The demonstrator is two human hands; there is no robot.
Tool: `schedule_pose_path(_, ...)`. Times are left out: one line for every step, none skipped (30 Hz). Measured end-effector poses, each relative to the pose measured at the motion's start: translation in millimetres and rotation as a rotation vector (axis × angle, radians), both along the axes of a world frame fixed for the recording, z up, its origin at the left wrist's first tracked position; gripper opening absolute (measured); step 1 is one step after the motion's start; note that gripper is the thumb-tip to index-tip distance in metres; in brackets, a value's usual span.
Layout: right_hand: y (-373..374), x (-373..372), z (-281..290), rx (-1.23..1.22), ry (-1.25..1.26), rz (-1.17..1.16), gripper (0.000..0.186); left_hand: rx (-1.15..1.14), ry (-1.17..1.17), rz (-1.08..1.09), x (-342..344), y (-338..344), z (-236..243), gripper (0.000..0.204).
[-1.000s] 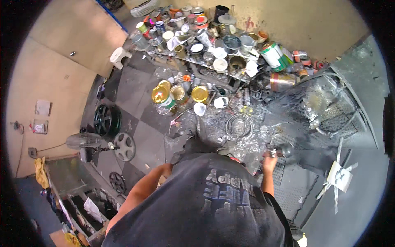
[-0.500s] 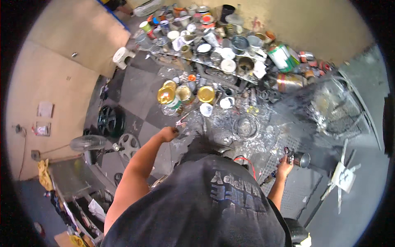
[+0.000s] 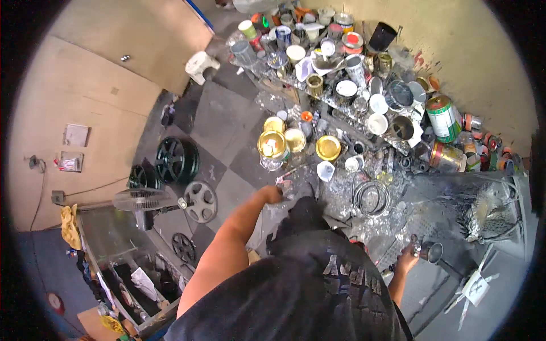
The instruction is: The person pours paint from a can into a spray gun, uses the spray gun to paint a car wheel, and then cleans the spray gun components with a cloth.
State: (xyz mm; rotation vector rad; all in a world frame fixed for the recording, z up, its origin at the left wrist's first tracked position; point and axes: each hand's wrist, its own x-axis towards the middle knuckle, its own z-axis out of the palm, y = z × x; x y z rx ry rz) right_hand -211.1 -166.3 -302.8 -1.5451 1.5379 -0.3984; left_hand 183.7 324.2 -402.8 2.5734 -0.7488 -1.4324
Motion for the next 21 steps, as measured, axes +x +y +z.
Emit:
schedule_pose_path(4.9,4.8,4.5,0.040,0.043,0.026,0.019,0.003,0.003,0.037,14.8,-0.6,-7.4,0.048)
schedule_pose_path(13.9,7.5,10.8,0.077,0.082,0.036,0.019,0.003,0.003,0.060,32.8,-2.9,-19.4,0.050)
schedule_pose_path(19.7,20.2,16.4,0.121,0.068,0.043,0.019,-0.011,-0.047,0.122,40.0,7.0,-39.4,0.049)
schedule_pose_path(31.9,33.3,22.8,0.165,0.053,0.037,0.020,-0.023,-0.099,0.171,51.9,9.3,-49.5,0.048)
schedule_pose_path(41.1,45.2,28.2,0.208,0.040,0.029,0.021,0.022,-0.078,0.238,63.9,9.9,-60.6,0.048)
schedule_pose_path(50.0,48.4,30.3,0.233,0.086,0.026,0.021,0.058,-0.049,0.280,84.5,-7.0,-53.1,0.048)
schedule_pose_path(56.2,50.3,33.0,0.265,0.129,0.035,0.022,0.104,-0.024,0.333,100.7,-16.1,-46.6,0.048)
schedule_pose_path(60.8,54.7,36.9,0.298,0.171,0.047,0.023,0.109,-0.074,0.347,112.0,-16.4,-52.2,0.049)
schedule_pose_path(69.3,62.7,45.1,0.332,0.151,0.054,0.023,0.113,-0.125,0.358,123.1,-15.7,-62.1,0.051)
schedule_pose_path(73.7,65.5,51.6,0.355,0.196,0.093,0.022,0.112,-0.182,0.368,136.2,-16.4,-70.3,0.052)
schedule_pose_path(77.6,65.3,59.1,0.379,0.244,0.131,0.022,0.150,-0.180,0.340,151.3,-16.8,-79.7,0.053)
schedule_pose_path(83.6,67.3,66.8,0.404,0.290,0.162,0.022,0.185,-0.179,0.306,167.5,-17.5,-87.4,0.053)
schedule_pose_path(94.9,77.0,74.6,0.404,0.300,0.147,0.023,0.203,-0.218,0.349,181.5,-20.0,-90.2,0.050)
schedule_pose_path(100.1,76.2,77.3,0.411,0.312,0.162,0.023,0.222,-0.255,0.392,191.9,-20.8,-93.6,0.048)
schedule_pose_path(101.7,73.2,78.3,0.416,0.321,0.185,0.024,0.250,-0.262,0.375,199.3,-14.3,-103.6,0.046)
schedule_pose_path(105.9,76.0,79.9,0.421,0.324,0.201,0.024,0.273,-0.273,0.349,209.7,-14.6,-104.5,0.045)
schedule_pose_path(108.8,78.1,81.6,0.455,0.404,0.172,0.025,0.278,-0.214,0.342,215.0,-15.6,-103.9,0.045)
schedule_pose_path(113.3,76.7,81.2,0.484,0.464,0.151,0.023,0.281,-0.158,0.327,225.9,-21.9,-91.9,0.045)
schedule_pose_path(115.9,79.5,79.4,0.485,0.448,0.139,0.022,0.305,-0.170,0.298,229.1,-16.2,-102.0,0.046)
schedule_pose_path(117.9,81.7,77.4,0.485,0.431,0.127,0.022,0.338,-0.271,0.239,226.2,-6.1,-126.4,0.044)
schedule_pose_path(125.5,82.7,75.9,0.503,0.419,0.120,0.022,0.304,-0.285,0.221,232.5,-13.2,-125.5,0.040)
